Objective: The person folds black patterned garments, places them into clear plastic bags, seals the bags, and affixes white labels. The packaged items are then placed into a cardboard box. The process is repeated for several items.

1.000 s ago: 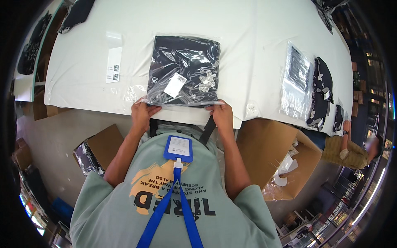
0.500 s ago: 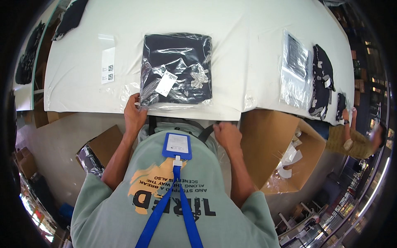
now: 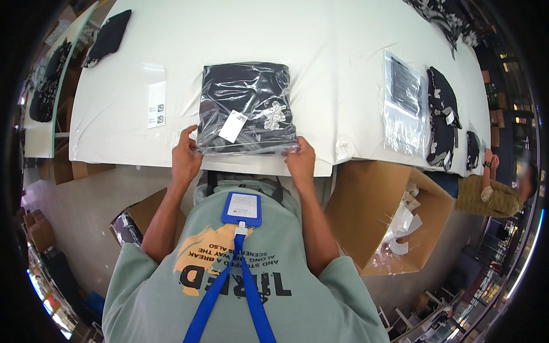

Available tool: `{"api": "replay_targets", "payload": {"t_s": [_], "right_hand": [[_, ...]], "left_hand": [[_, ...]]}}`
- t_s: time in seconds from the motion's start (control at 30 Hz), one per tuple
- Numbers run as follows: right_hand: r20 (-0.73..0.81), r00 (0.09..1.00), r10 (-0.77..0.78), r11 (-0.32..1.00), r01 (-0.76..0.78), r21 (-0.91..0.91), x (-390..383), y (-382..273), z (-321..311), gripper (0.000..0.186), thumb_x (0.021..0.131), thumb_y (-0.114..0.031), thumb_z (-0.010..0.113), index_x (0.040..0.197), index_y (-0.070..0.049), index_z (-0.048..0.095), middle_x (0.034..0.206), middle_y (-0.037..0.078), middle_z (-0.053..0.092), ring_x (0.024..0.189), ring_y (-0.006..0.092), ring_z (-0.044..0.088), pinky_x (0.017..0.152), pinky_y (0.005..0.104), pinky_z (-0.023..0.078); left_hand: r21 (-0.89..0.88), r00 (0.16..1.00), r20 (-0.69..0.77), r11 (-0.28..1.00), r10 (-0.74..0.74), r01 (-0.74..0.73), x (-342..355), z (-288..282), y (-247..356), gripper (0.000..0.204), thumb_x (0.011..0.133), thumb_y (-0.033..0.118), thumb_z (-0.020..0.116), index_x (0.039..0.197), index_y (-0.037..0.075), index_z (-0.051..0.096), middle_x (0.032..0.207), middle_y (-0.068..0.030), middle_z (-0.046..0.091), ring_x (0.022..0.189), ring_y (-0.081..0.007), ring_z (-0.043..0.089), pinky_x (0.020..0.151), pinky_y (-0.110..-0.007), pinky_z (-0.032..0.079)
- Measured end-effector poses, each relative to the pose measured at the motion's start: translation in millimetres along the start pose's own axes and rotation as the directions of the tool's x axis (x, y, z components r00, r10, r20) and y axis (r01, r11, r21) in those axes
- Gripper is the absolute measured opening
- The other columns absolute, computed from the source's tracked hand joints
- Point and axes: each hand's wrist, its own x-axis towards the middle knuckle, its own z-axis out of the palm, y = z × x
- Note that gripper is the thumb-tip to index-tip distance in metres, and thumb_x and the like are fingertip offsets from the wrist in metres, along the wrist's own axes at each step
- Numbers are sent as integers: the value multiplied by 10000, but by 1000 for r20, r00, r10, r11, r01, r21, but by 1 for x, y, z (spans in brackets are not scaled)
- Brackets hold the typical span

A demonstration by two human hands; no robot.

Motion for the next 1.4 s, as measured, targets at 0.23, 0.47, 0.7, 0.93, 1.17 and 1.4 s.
{"api": "replay_targets", "payload": {"t_s": [0.23,0.47,0.7,0.93,1.17,1.4], "right_hand": [[-74,933,-353,916,361,177,23,-148,-51,180,993,-130,519,902,-2,605,660,95,637,537,177,661,477,278,539],[-122,960,-253,967,249,-48,47,-254,-77,235,887,-213,612,741,-29,606,579,68,587,433,160,583,395,283,471],[-58,682,-729,609,608,-509,88,-352,-15,292,806,-252,620,691,14,659,557,93,608,446,176,583,434,330,448],[668,532,-520,459,834,-306,44,-293,95,351,877,-394,670,973,-59,715,925,109,731,859,288,681,807,402,536],[388,860,-331,541,510,-668,108,-159,1,530,823,-327,737,1275,-86,600,1106,176,692,1014,323,682,866,420,545],[126,944,-304,666,305,-681,110,-46,27,479,789,-240,773,1190,-81,564,1076,180,666,1015,391,670,840,499,541]], "left_hand": [[-328,989,-47,933,142,-150,39,-79,119,338,896,11,555,1207,50,680,643,-59,609,528,-113,612,517,-275,487],[-283,987,113,956,112,-75,46,-113,185,193,955,122,578,1038,22,720,581,-22,591,451,-79,540,411,-243,414],[-568,926,348,819,148,83,9,-33,158,186,999,22,481,1168,32,405,803,-183,676,618,-200,677,528,-313,574],[-423,623,720,905,305,45,-6,35,80,158,1019,139,557,1086,-2,584,1133,-162,711,959,-174,702,859,-327,564],[55,950,-190,969,246,-240,72,-10,-5,579,782,142,789,1299,73,537,1152,-166,640,1035,-328,636,873,-421,532],[219,985,-7,961,174,-168,126,21,-12,868,756,151,801,1487,151,333,1171,-234,630,1057,-421,637,866,-484,533]]}}
